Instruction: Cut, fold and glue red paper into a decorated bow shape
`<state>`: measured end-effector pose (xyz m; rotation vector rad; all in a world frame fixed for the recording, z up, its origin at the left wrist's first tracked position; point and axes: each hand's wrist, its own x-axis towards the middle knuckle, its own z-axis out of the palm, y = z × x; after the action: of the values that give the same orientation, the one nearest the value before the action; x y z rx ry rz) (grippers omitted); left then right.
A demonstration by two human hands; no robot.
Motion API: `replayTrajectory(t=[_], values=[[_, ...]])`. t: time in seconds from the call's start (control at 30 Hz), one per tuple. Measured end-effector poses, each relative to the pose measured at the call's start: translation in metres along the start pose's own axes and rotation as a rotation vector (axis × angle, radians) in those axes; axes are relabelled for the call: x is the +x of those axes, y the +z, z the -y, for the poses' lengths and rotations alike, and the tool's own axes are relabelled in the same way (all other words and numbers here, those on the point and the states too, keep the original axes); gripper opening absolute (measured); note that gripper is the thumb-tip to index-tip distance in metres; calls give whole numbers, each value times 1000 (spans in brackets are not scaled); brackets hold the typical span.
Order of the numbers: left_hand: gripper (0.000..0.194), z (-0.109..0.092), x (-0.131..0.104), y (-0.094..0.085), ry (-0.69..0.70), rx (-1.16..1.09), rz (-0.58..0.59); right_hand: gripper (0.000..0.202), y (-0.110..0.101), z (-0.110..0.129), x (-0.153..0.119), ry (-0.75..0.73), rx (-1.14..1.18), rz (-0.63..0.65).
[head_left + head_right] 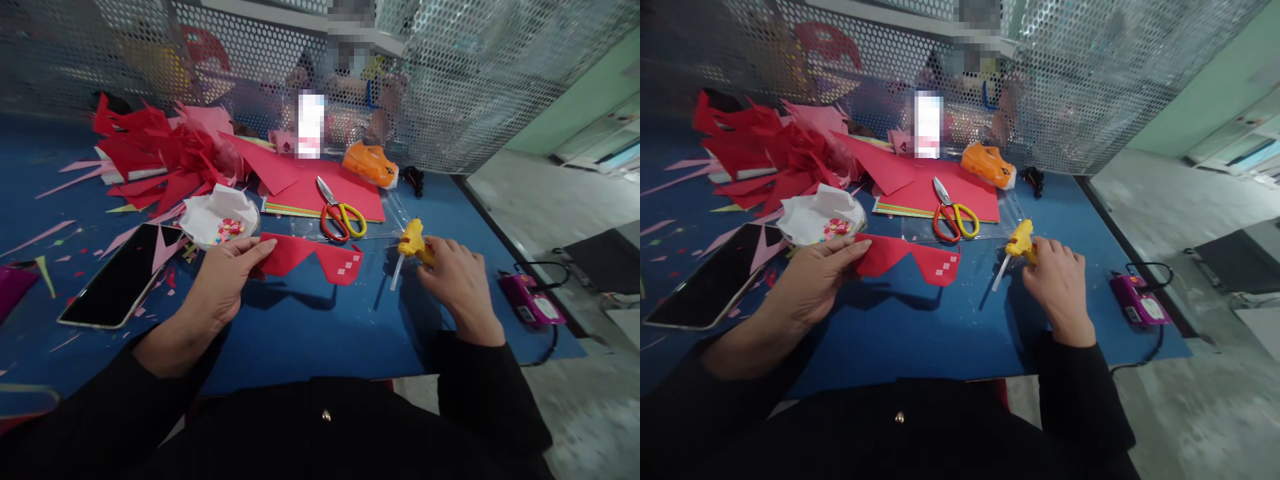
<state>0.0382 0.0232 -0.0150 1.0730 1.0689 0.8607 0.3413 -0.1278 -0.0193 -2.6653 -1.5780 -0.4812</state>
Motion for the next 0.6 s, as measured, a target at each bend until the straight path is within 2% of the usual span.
replayTrajectory(t=[0.13,0.3,0.5,0.6], values=[[23,0,-1,0,7,8,24,42,7,-2,2,-37,-22,-29],[24,1,0,-1,36,44,36,37,11,-3,2,-7,82,-109],[24,2,1,-1,59,32,43,36,3,-3,-1,69,285,-318],[26,2,0,-1,63,35,40,27,-1,0,-10,108,424,-457]])
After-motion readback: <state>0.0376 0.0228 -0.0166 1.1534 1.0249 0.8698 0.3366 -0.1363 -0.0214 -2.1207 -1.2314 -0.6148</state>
